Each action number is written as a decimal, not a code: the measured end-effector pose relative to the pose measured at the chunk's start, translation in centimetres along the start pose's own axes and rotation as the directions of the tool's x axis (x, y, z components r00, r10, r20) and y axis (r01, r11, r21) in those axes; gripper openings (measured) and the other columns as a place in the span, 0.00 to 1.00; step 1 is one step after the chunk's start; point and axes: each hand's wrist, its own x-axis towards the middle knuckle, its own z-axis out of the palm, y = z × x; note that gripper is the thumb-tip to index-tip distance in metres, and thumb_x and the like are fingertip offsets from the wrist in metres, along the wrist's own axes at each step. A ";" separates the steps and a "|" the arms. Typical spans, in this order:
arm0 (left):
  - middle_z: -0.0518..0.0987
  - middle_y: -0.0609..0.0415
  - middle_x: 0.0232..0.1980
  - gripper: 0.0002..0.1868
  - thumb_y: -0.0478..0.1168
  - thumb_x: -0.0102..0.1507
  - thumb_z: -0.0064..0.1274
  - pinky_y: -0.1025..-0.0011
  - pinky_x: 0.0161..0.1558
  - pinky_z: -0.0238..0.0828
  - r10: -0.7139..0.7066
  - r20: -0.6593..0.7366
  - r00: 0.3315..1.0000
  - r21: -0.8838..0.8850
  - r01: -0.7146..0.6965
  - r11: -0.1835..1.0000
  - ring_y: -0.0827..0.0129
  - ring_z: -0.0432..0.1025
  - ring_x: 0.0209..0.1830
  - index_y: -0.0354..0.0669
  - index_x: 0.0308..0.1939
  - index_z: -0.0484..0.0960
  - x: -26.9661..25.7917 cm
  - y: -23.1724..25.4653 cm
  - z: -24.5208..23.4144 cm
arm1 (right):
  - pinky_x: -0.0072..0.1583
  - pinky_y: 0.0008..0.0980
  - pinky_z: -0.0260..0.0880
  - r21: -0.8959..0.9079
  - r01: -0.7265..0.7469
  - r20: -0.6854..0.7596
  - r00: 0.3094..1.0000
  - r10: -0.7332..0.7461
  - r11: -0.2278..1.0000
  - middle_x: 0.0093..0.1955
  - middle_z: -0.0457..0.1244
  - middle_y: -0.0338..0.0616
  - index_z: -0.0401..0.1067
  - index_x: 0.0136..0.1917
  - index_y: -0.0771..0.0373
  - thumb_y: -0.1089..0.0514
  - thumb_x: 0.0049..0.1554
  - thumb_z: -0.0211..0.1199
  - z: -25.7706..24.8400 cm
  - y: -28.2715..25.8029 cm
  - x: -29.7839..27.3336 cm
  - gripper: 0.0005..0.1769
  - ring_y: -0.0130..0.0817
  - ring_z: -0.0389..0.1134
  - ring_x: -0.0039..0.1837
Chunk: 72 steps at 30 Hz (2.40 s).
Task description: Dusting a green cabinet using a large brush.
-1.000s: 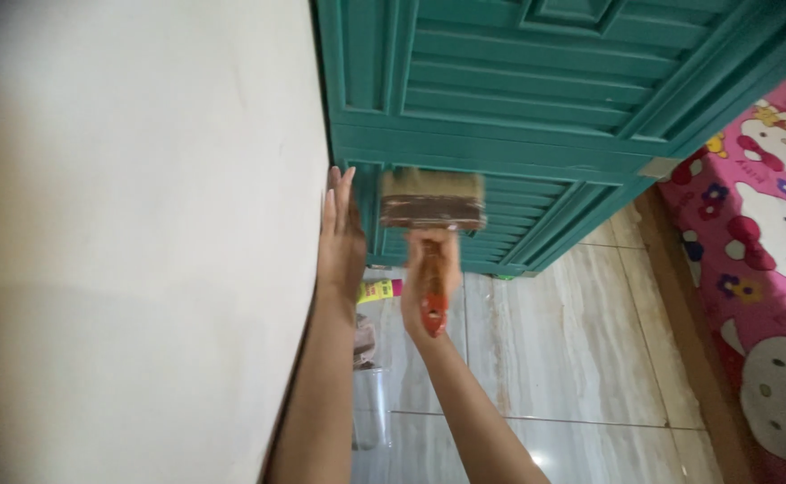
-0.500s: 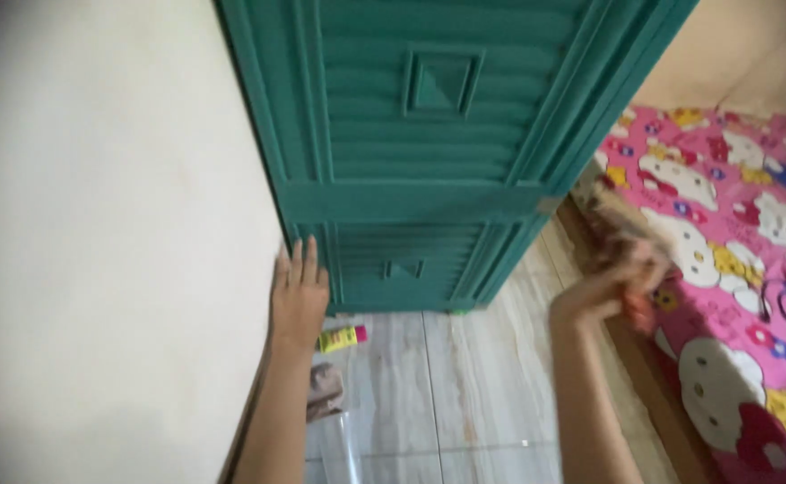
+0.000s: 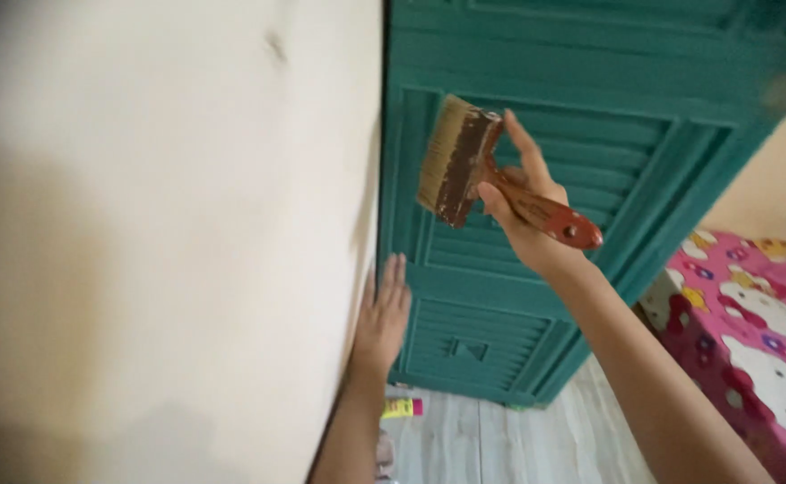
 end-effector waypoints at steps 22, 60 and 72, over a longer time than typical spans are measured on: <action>0.63 0.45 0.76 0.17 0.41 0.64 0.46 0.45 0.75 0.42 0.036 -0.150 0.988 -0.151 -0.059 0.987 0.52 0.52 0.78 0.42 0.54 0.82 -1.6 -1.2 1.6 | 0.47 0.26 0.74 -0.228 0.453 0.171 0.890 -0.423 0.862 0.54 0.71 0.48 0.50 0.84 0.44 0.50 0.66 0.59 5.2 2.9 3.5 0.37 0.28 0.72 0.43; 0.71 0.44 0.70 0.22 0.44 0.61 0.48 0.45 0.74 0.42 0.038 0.027 0.999 0.075 -0.040 0.996 0.52 0.55 0.76 0.40 0.56 0.83 -1.6 -1.5 2.2 | 0.43 0.26 0.77 -0.169 0.277 0.047 0.961 -0.273 0.946 0.57 0.65 0.60 0.44 0.85 0.51 0.60 0.65 0.60 14.8 10.6 -6.6 0.42 0.43 0.75 0.45; 0.79 0.43 0.61 0.11 0.36 0.58 0.52 0.48 0.75 0.49 -0.011 -0.075 0.997 -0.027 0.009 1.000 0.52 0.63 0.73 0.41 0.41 0.88 -1.9 -1.2 4.1 | 0.41 0.29 0.73 -0.175 0.004 0.231 0.972 0.037 0.985 0.34 0.70 0.50 0.55 0.81 0.55 0.59 0.60 0.61 14.0 10.9 -8.2 0.38 0.36 0.70 0.32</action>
